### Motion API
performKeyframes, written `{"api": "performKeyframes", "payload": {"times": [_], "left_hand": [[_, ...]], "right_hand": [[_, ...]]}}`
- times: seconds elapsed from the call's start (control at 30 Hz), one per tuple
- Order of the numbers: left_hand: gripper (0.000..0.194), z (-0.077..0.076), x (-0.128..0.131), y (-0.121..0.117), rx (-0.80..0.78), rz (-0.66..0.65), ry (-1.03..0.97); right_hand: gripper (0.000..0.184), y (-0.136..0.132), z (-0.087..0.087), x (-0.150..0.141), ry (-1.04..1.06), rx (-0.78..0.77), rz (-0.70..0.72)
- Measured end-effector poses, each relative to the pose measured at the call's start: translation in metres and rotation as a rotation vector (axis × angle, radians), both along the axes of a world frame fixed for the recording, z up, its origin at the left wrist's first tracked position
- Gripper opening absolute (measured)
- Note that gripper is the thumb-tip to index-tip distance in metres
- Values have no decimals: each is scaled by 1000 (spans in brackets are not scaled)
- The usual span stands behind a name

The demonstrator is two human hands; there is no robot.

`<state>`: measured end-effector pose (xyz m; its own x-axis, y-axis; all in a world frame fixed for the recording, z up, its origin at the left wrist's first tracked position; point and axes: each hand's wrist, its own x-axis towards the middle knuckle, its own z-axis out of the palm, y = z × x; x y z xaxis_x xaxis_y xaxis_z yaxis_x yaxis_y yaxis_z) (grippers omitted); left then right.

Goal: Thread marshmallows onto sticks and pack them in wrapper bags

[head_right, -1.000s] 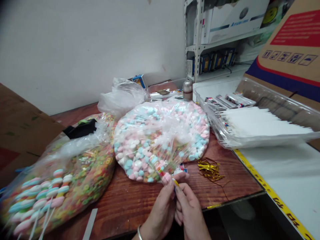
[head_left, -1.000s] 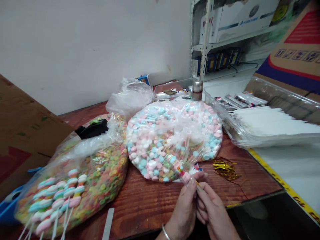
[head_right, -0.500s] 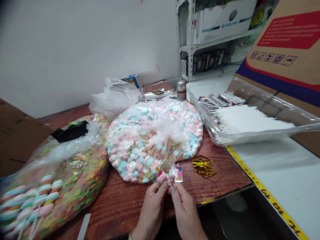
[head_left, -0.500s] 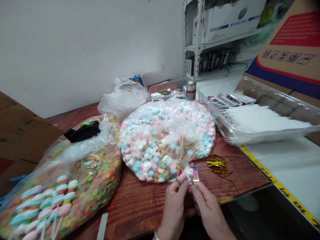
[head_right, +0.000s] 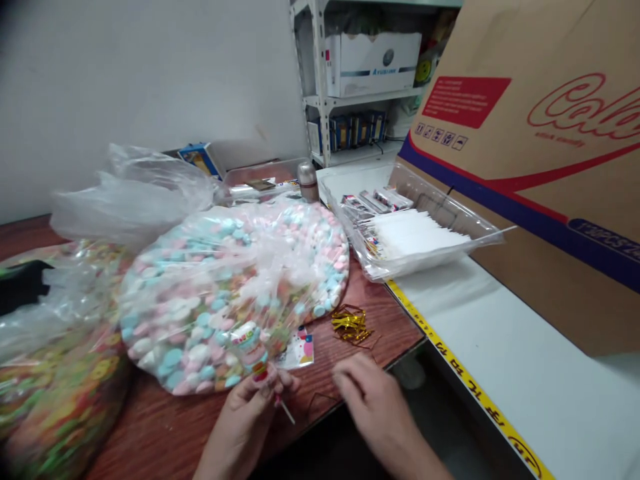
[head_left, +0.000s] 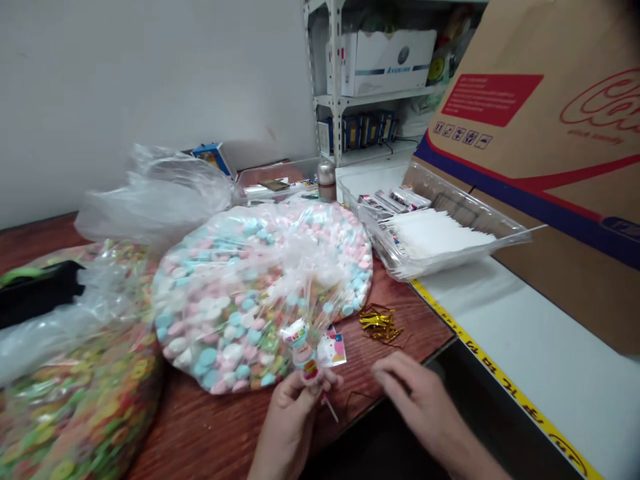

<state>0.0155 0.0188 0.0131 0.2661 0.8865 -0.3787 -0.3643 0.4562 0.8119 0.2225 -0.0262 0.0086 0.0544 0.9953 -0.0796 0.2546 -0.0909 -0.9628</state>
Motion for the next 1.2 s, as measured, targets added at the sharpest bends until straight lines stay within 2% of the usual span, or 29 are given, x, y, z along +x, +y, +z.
{"api": "performKeyframes", "payload": {"times": [0.03, 0.1, 0.17, 0.23, 0.37, 0.53, 0.67, 0.73, 0.77, 0.87, 0.9, 0.97, 1.07, 1.2], "left_hand": [[20, 0, -3, 2, 16, 15, 44], [22, -3, -7, 4, 13, 9, 103], [25, -7, -9, 3, -5, -13, 140], [28, -10, -8, 1, -2, -29, 183], [29, -12, -8, 2, 98, -40, 339], [35, -3, -7, 6, 219, -50, 523], [28, 5, -1, 5, 378, -43, 722], [23, 7, 2, 4, 489, -42, 814], [21, 7, 4, 4, 550, -46, 857], [24, 2, 8, 2, 725, -56, 996], [25, 0, 8, 2, 769, -57, 1046], [22, -4, 8, 1, 827, -51, 1146], [15, -7, 4, -1, 868, -21, 1236], [17, -8, 0, -4, 791, 84, 1151]], "right_hand": [[19, 1, -2, 18, -260, 79, -41], [24, 5, -9, 50, -671, 175, -31], [26, 11, -17, 70, -874, 198, 27], [24, 16, -23, 79, -941, 201, 63], [23, 23, -25, 75, -1007, 208, 81], [24, 26, -30, 73, -991, 234, -8], [14, 18, -26, 64, -847, 269, -178], [12, 12, -16, 46, -657, 269, -260], [12, 10, -9, 33, -491, 253, -291], [16, 9, 9, -16, 319, 107, -317], [18, 11, 14, -33, 533, 45, -303], [22, 15, 16, -62, 788, -67, -266], [26, 22, 10, -88, 901, -170, -276], [28, 25, -2, -94, 881, -185, -307]]}}
